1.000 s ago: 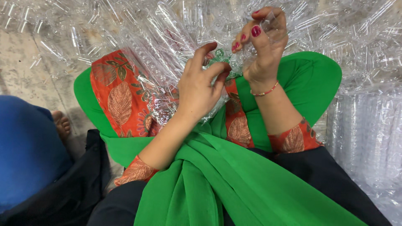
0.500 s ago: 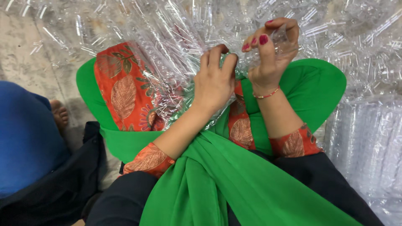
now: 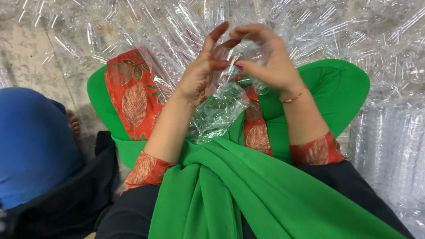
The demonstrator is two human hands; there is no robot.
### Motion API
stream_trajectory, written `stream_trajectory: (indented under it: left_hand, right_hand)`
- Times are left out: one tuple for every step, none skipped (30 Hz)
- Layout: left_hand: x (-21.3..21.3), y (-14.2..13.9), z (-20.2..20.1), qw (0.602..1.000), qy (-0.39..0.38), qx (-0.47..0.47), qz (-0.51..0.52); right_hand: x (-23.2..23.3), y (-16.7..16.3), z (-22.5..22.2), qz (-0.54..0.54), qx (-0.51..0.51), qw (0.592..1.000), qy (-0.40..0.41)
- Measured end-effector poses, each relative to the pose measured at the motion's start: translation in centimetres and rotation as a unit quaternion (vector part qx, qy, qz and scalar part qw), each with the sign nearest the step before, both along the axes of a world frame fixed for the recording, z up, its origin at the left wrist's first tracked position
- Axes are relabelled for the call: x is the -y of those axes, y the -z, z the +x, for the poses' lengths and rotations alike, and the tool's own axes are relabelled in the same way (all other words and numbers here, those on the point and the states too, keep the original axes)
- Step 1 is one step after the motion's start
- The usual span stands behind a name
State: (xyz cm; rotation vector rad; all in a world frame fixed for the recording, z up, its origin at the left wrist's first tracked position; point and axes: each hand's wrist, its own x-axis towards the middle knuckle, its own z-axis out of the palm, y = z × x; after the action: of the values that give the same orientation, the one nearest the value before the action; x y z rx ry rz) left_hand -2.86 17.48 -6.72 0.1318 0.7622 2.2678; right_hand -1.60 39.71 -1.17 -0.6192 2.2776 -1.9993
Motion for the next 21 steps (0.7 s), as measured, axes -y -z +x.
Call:
stream_trajectory:
  left_hand:
    - [-0.1,-0.4,0.0,1.000,-0.010,-0.010,-0.018]
    - [-0.3,-0.8,0.0,0.999,-0.021,-0.020,-0.034]
    - [-0.5,-1.1,0.0,0.998,-0.034,-0.030,-0.049]
    - [-0.6,-1.4,-0.1,0.993,-0.042,-0.068,-0.082]
    - [-0.7,-1.7,-0.1,0.986,-0.050,-0.106,-0.115]
    - [-0.6,-1.9,-0.1,0.976,-0.059,-0.144,-0.151]
    - [-0.3,-2.1,0.0,0.970,-0.008,-0.136,-0.200]
    - [0.1,-2.3,0.3,0.960,0.045,-0.127,-0.246]
    - [0.4,-2.4,0.7,0.944,0.099,-0.117,-0.291]
    - [0.9,-2.4,1.0,0.948,0.094,-0.131,-0.275]
    - [1.6,-2.5,1.3,0.951,0.089,-0.145,-0.258]
    - [2.2,-2.5,1.6,0.954,0.085,-0.159,-0.241]
    - [2.8,-2.5,1.8,0.952,0.068,-0.142,-0.261]
    - [3.3,-2.4,2.0,0.950,0.050,-0.125,-0.282]
    - [3.8,-2.2,2.2,0.946,0.033,-0.108,-0.303]
    - [4.0,-2.0,2.2,0.948,0.017,-0.112,-0.298]
    - [4.1,-1.8,2.3,0.949,-0.001,-0.116,-0.293]
    - [4.2,-1.5,2.4,0.950,-0.018,-0.119,-0.288]
    - [4.2,-1.3,2.6,0.957,-0.020,-0.118,-0.266]
    - [4.1,-1.0,2.7,0.963,-0.022,-0.117,-0.243]
    - [4.0,-0.7,2.9,0.969,-0.024,-0.115,-0.219]
  right_hand:
    - [0.0,0.4,0.0,-0.023,0.038,0.999,0.003]
    - [-0.1,0.8,0.1,-0.045,0.076,0.996,0.006]
    - [-0.2,1.1,0.3,-0.065,0.114,0.991,0.008]
    - [-0.4,1.5,0.5,-0.065,0.114,0.991,0.014]
    - [-0.7,1.8,0.6,-0.066,0.114,0.991,0.019]
    - [-0.9,2.1,0.6,-0.070,0.113,0.991,0.024]
    - [-1.2,2.3,0.6,-0.075,0.106,0.991,0.043]
    - [-1.5,2.5,0.5,-0.079,0.101,0.990,0.063]
    - [-1.8,2.5,0.4,-0.084,0.096,0.988,0.084]
    - [-2.1,2.5,0.2,-0.110,0.094,0.985,0.096]
    - [-2.4,2.5,0.0,-0.135,0.091,0.981,0.109]
    - [-2.7,2.4,-0.1,-0.160,0.089,0.976,0.122]
    - [-2.9,2.4,-0.2,-0.175,0.078,0.973,0.128]
    - [-3.0,2.3,-0.2,-0.191,0.067,0.970,0.134]
    - [-3.1,2.4,-0.2,-0.193,0.063,0.969,0.142]
    - [-3.1,2.4,-0.2,-0.196,0.060,0.967,0.149]
    - [-3.1,2.5,-0.1,-0.186,0.064,0.968,0.158]
    - [-3.1,2.6,0.0,-0.176,0.068,0.968,0.166]
    - [-3.0,2.7,0.1,-0.173,0.062,0.971,0.152]
    - [-2.9,2.9,0.1,-0.169,0.055,0.974,0.138]
    - [-2.9,3.0,0.2,-0.163,0.048,0.977,0.131]
